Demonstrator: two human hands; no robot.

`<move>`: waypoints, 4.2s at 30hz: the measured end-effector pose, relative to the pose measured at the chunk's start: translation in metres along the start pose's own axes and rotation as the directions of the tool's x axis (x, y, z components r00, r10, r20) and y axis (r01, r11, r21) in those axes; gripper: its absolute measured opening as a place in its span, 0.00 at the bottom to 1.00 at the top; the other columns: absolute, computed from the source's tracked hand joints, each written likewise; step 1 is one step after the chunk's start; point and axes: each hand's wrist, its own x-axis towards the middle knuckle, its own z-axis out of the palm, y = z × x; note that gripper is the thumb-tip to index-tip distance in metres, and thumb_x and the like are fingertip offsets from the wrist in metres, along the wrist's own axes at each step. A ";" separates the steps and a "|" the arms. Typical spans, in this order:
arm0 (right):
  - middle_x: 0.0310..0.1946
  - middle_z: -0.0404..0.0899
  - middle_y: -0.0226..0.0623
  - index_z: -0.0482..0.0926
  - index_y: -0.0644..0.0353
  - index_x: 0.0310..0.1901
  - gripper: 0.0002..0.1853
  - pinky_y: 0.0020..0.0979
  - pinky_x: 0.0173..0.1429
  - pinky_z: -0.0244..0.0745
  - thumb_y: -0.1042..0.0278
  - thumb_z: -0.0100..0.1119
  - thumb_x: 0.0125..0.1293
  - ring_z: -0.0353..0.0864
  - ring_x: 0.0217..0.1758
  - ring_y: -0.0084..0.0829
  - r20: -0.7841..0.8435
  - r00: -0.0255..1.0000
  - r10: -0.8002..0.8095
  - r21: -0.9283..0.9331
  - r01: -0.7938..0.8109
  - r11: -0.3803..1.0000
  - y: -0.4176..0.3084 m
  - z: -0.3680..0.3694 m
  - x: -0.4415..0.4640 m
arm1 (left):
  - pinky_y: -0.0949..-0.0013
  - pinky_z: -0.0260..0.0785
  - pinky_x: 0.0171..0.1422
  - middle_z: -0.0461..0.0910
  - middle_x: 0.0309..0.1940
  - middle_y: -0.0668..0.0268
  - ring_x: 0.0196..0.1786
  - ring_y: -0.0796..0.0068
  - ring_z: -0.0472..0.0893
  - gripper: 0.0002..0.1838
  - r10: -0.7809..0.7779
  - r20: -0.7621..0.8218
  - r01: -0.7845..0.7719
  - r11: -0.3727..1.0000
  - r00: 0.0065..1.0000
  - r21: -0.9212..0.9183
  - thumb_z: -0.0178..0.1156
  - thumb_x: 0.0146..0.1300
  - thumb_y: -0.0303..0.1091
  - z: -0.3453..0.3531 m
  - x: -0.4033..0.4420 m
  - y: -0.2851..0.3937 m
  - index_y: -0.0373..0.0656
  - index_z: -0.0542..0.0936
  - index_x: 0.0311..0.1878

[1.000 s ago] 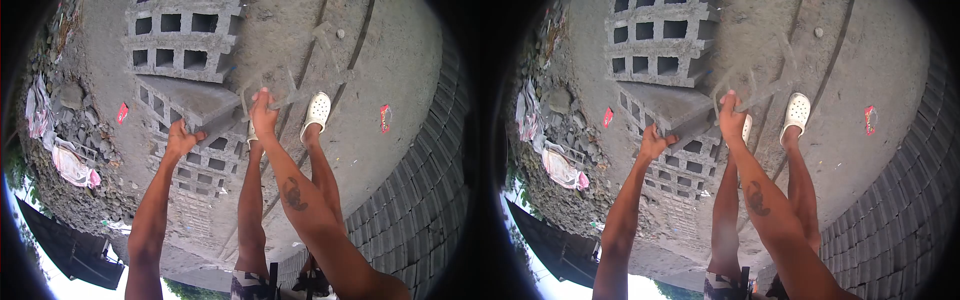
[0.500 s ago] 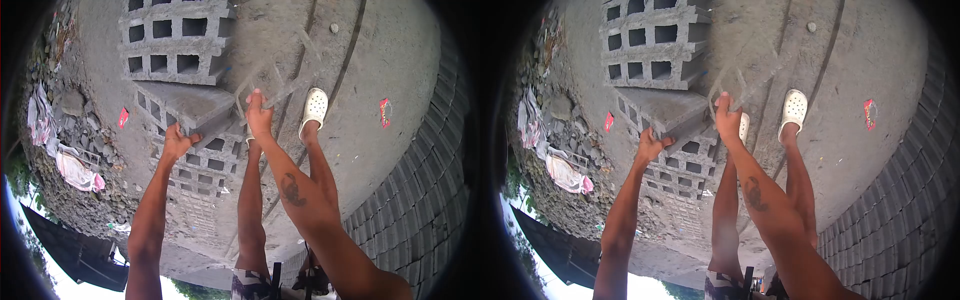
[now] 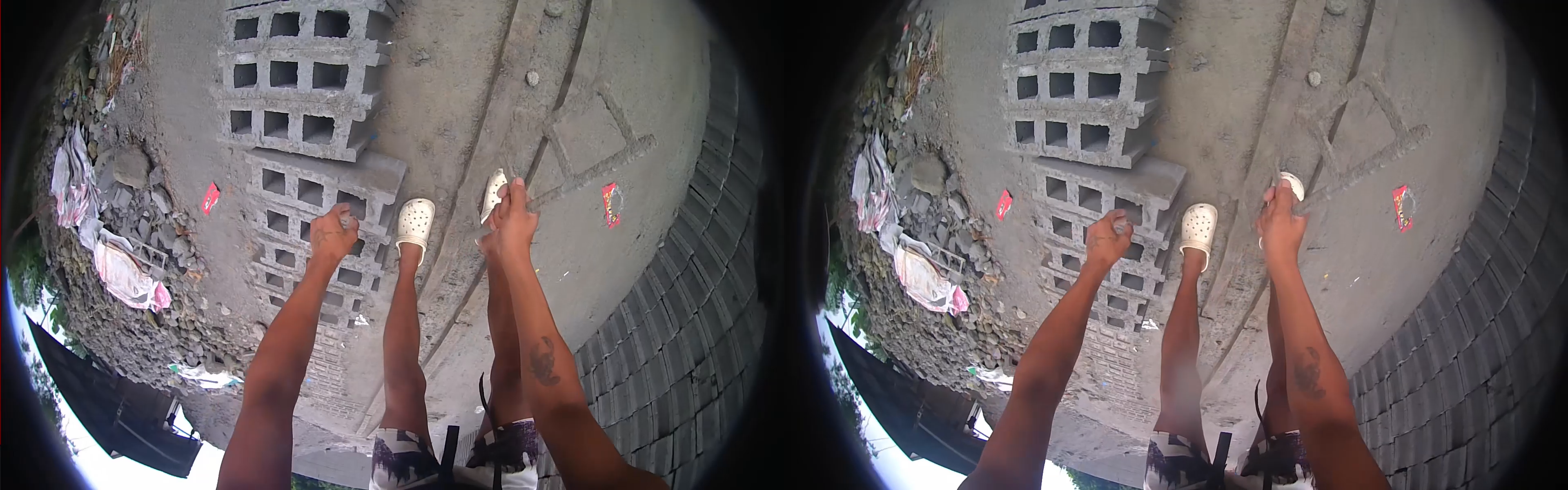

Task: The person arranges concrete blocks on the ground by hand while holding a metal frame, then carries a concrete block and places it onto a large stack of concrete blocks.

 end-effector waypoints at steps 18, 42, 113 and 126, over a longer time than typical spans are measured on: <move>0.10 0.52 0.19 0.71 0.57 0.30 0.21 0.25 0.18 0.50 0.50 0.49 0.77 0.49 0.11 0.16 0.022 0.999 -0.024 -0.311 0.029 0.950 -0.041 -0.133 -0.016 | 0.56 0.73 0.59 0.85 0.39 0.46 0.48 0.48 0.84 0.21 -0.087 -0.244 0.121 0.984 0.966 0.130 0.72 0.43 0.41 -0.008 0.181 0.039 0.33 0.82 0.36; 0.13 0.54 0.21 0.73 0.65 0.30 0.26 0.25 0.24 0.55 0.48 0.48 0.78 0.52 0.16 0.16 0.856 0.338 -0.392 0.174 0.526 0.833 -0.113 0.308 -0.038 | 0.62 0.61 0.59 0.84 0.42 0.56 0.48 0.55 0.79 0.20 0.041 -0.266 -0.053 0.998 0.963 -0.039 0.67 0.49 0.34 0.008 0.166 0.014 0.39 0.77 0.46; 0.11 0.51 0.18 0.73 0.64 0.28 0.28 0.26 0.19 0.48 0.45 0.46 0.76 0.49 0.12 0.15 0.927 0.340 -0.159 -0.119 0.667 0.736 -0.010 0.387 -0.007 | 0.64 0.59 0.59 0.84 0.41 0.55 0.46 0.57 0.80 0.13 0.040 -0.331 -0.076 0.992 0.943 -0.098 0.61 0.51 0.29 0.028 0.168 0.009 0.39 0.77 0.42; 0.14 0.59 0.19 0.72 0.61 0.22 0.25 0.23 0.27 0.54 0.54 0.48 0.76 0.57 0.20 0.14 0.886 0.446 -0.126 -0.249 0.687 0.683 -0.005 0.311 0.029 | 0.63 0.60 0.62 0.84 0.43 0.55 0.48 0.55 0.80 0.17 0.025 -0.318 -0.060 0.993 0.948 -0.099 0.64 0.50 0.30 0.006 0.163 0.015 0.38 0.77 0.45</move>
